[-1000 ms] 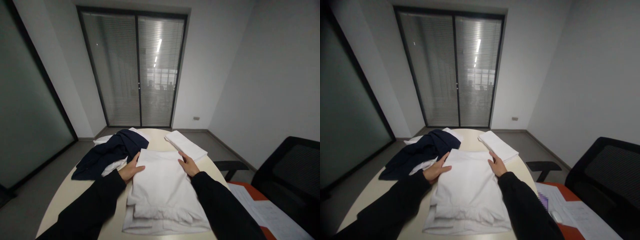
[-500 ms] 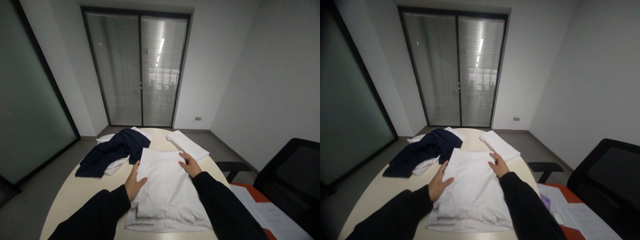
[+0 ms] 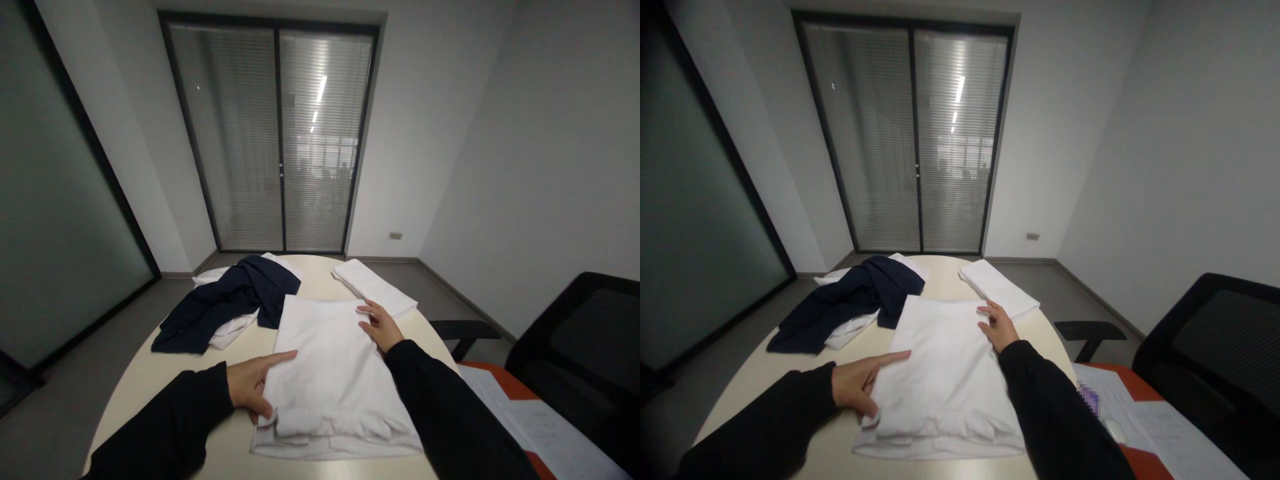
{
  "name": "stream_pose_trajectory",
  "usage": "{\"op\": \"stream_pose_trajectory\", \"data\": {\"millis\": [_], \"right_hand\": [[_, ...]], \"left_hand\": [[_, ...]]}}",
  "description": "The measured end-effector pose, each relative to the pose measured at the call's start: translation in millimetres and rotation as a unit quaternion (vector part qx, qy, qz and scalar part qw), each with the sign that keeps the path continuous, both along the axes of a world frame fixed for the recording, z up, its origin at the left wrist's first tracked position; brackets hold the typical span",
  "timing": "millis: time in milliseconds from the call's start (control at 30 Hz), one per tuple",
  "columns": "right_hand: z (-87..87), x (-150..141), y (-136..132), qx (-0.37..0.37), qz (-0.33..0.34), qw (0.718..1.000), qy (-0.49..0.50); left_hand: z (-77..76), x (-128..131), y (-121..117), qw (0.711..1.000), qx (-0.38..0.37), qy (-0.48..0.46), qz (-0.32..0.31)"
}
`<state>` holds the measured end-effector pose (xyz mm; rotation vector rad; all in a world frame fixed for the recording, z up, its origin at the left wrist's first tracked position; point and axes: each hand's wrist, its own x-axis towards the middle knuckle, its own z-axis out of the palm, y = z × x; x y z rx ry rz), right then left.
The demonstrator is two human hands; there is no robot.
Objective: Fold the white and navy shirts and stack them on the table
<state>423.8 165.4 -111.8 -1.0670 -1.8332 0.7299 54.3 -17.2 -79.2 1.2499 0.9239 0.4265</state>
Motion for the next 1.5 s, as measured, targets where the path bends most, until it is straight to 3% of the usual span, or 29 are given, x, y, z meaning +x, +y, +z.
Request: {"op": "stream_pose_trajectory", "data": {"millis": [100,300,500,633,700,767,867,967,1033,1100,1167,1233,1367,1500], "right_hand": [[4.1,-0.6,-3.7,0.017,0.0,1.0,-0.007],[11.5,-2.4,-10.1,0.027,-0.002,1.0,-0.011],[20.4,-3.3,-14.4,0.042,-0.008,0.999,-0.03],[44.0,-0.7,-25.1,0.106,-0.026,0.989,-0.101],[61.9,-1.4,-38.3,0.115,0.026,0.986,-0.118],[79.6,-4.9,-57.4,0.072,0.15,0.977,-0.13],[96.1,-14.4,-92.1,0.013,0.301,0.937,-0.176],[95.7,-24.8,-123.2,0.013,0.335,0.912,-0.238],[89.9,-29.6,-137.3,0.033,0.325,0.899,-0.292],[84.5,-32.2,-145.6,0.045,0.311,0.887,-0.34],[83.0,-33.1,-149.9,0.047,0.302,0.878,-0.368],[86.5,-33.3,-152.5,0.042,0.299,0.874,-0.38],[95.8,-32.0,-157.0,0.029,0.308,0.879,-0.364],[84.6,-28.7,-160.3,0.018,0.328,0.866,-0.376]], "left_hand": [[0.2,-5.0,1.1,0.999,-0.028,0.018,-0.033],[22.0,1.5,-7.1,0.991,-0.095,0.041,-0.086],[26.9,11.0,-11.8,0.992,-0.07,0.063,-0.087],[29.8,12.0,-11.7,0.991,-0.036,0.09,-0.095],[35.3,10.1,-11.4,0.988,-0.038,0.109,-0.098],[42.3,6.6,-10.1,0.985,-0.031,0.134,-0.1],[50.9,4.0,-7.4,0.984,0.04,0.163,-0.058],[54.5,14.9,-9.5,0.974,0.163,0.156,-0.015],[55.6,29.7,-15.8,0.937,0.294,0.183,-0.039],[57.0,45.5,-24.5,0.866,0.433,0.242,-0.072],[58.4,57.6,-32.6,0.793,0.521,0.301,-0.089],[59.1,63.9,-37.5,0.749,0.556,0.345,-0.106],[54.4,66.8,-37.7,0.69,0.607,0.366,-0.15],[43.7,72.3,-35.6,0.639,0.628,0.39,-0.215]]}}
